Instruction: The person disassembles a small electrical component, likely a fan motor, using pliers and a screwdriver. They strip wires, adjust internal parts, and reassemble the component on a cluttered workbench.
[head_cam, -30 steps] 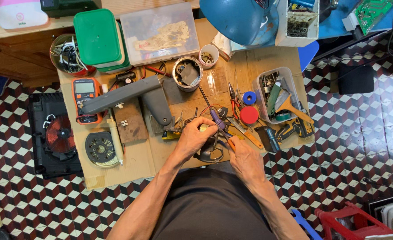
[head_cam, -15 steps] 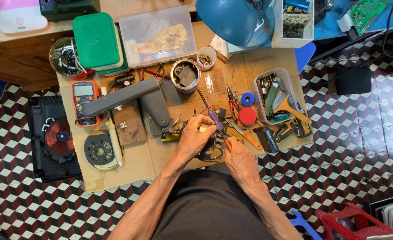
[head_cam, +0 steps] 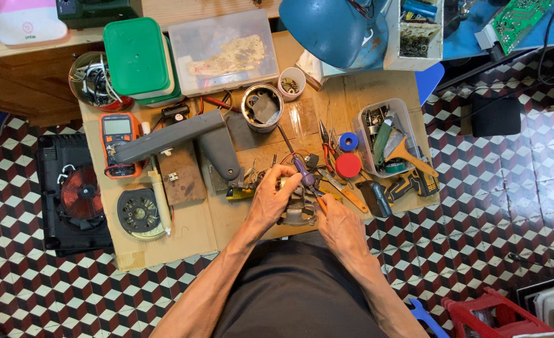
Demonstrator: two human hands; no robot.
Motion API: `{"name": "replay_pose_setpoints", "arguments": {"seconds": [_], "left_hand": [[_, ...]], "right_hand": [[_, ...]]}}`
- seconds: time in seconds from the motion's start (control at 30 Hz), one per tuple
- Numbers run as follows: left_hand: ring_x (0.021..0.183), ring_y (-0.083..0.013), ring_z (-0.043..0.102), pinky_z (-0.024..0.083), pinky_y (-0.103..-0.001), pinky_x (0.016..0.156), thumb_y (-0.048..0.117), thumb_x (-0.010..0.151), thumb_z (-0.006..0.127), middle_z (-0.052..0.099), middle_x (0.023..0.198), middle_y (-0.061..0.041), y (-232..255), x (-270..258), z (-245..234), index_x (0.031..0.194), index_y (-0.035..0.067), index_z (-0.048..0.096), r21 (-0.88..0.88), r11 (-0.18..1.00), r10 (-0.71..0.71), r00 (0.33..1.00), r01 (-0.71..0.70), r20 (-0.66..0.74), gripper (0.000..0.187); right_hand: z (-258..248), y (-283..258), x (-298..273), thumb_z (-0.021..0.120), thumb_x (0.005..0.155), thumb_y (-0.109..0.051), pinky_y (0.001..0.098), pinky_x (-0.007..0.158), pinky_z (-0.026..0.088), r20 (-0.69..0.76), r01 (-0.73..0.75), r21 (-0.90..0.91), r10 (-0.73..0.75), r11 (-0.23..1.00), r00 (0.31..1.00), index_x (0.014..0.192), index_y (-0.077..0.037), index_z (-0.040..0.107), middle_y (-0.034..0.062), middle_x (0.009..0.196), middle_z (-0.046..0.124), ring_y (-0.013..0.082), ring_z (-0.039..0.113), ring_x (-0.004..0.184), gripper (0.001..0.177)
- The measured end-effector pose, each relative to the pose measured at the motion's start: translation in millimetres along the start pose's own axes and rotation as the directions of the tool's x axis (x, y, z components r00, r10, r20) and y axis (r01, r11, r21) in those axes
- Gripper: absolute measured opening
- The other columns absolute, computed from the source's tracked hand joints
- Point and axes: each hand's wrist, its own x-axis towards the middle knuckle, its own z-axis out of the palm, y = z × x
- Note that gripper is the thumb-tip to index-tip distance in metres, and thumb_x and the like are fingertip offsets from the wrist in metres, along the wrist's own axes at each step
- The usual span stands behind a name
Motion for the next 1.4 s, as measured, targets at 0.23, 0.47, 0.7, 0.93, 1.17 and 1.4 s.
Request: {"name": "replay_pose_setpoints", "arguments": {"seconds": [0.23, 0.47, 0.7, 0.93, 1.17, 1.4], "left_hand": [[0.094, -0.0188, 0.067, 0.054, -0.031, 0.083, 0.028, 0.09, 0.073, 0.068, 0.102, -0.008, -0.2, 5.1, -1.5, 0.101, 0.009, 0.074, 0.093, 0.987, 0.134, 0.99, -0.13, -0.045, 0.023], [0.097, -0.0189, 0.067, 0.053, -0.032, 0.086, 0.028, 0.085, 0.078, 0.068, 0.103, -0.008, 3.7, 11.7, -3.5, 0.099, 0.01, 0.078, 0.062, 0.991, 0.119, 0.992, -0.116, -0.046, 0.023], [0.096, -0.0185, 0.068, 0.054, -0.032, 0.085, 0.028, 0.085, 0.079, 0.068, 0.103, -0.008, 1.6, 13.9, -4.6, 0.098, 0.011, 0.079, 0.052, 0.992, 0.113, 0.993, -0.111, -0.038, 0.022], [0.094, -0.0195, 0.068, 0.053, -0.032, 0.085, 0.027, 0.086, 0.077, 0.068, 0.1, -0.008, -0.3, 12.3, -8.0, 0.098, 0.011, 0.079, 0.058, 0.99, 0.127, 0.992, -0.126, -0.007, 0.021], [0.093, -0.0214, 0.069, 0.053, -0.033, 0.084, 0.03, 0.085, 0.076, 0.069, 0.098, -0.008, -0.1, 9.6, -4.5, 0.098, 0.014, 0.078, 0.134, 0.986, 0.107, 0.994, -0.103, -0.02, 0.021], [0.095, -0.0233, 0.068, 0.052, -0.035, 0.085, 0.03, 0.086, 0.076, 0.069, 0.1, -0.009, 0.4, 9.5, -5.4, 0.098, 0.013, 0.077, 0.171, 0.974, 0.154, 0.988, -0.151, -0.007, 0.021]], "right_hand": [[-1.8, -0.2, 0.3, 0.059, 0.098, -0.027, 0.0485, 0.074, 0.053, -0.02, -0.011, -0.018, 0.011, 1.0, 1.0, 0.11, -0.007, 0.061, 0.0198, 0.092, 0.072, 0.0394, 0.069, 0.084, 0.023], [-13.7, -4.9, 4.1, 0.06, 0.098, -0.029, 0.0497, 0.073, 0.052, -0.066, 0.076, 0.008, -0.075, 0.997, 0.995, 0.103, -0.006, 0.062, 0.0179, 0.091, 0.07, 0.041, 0.067, 0.085, 0.023], [-19.3, -8.7, 6.4, 0.059, 0.098, -0.03, 0.0454, 0.077, 0.053, -0.084, 0.204, -0.026, -0.206, 0.979, 0.975, 0.101, -0.008, 0.069, 0.0133, 0.09, 0.071, 0.0357, 0.068, 0.085, 0.023], [-15.1, -2.9, 8.2, 0.06, 0.096, -0.025, 0.046, 0.074, 0.052, -0.082, 0.198, 0.005, -0.197, 0.98, 0.977, 0.104, -0.008, 0.069, 0.0145, 0.092, 0.071, 0.0367, 0.068, 0.085, 0.021], [-13.4, 1.9, 7.6, 0.06, 0.098, -0.024, 0.0474, 0.074, 0.051, -0.029, 0.155, -0.078, -0.158, 0.985, 0.987, 0.103, -0.009, 0.069, 0.0155, 0.087, 0.071, 0.0371, 0.068, 0.084, 0.019], [-5.1, 2.3, 10.0, 0.056, 0.1, -0.028, 0.0471, 0.07, 0.053, -0.053, 0.201, 0.001, -0.2, 0.98, 0.978, 0.112, -0.007, 0.065, 0.0172, 0.089, 0.071, 0.0375, 0.067, 0.08, 0.025]]}}
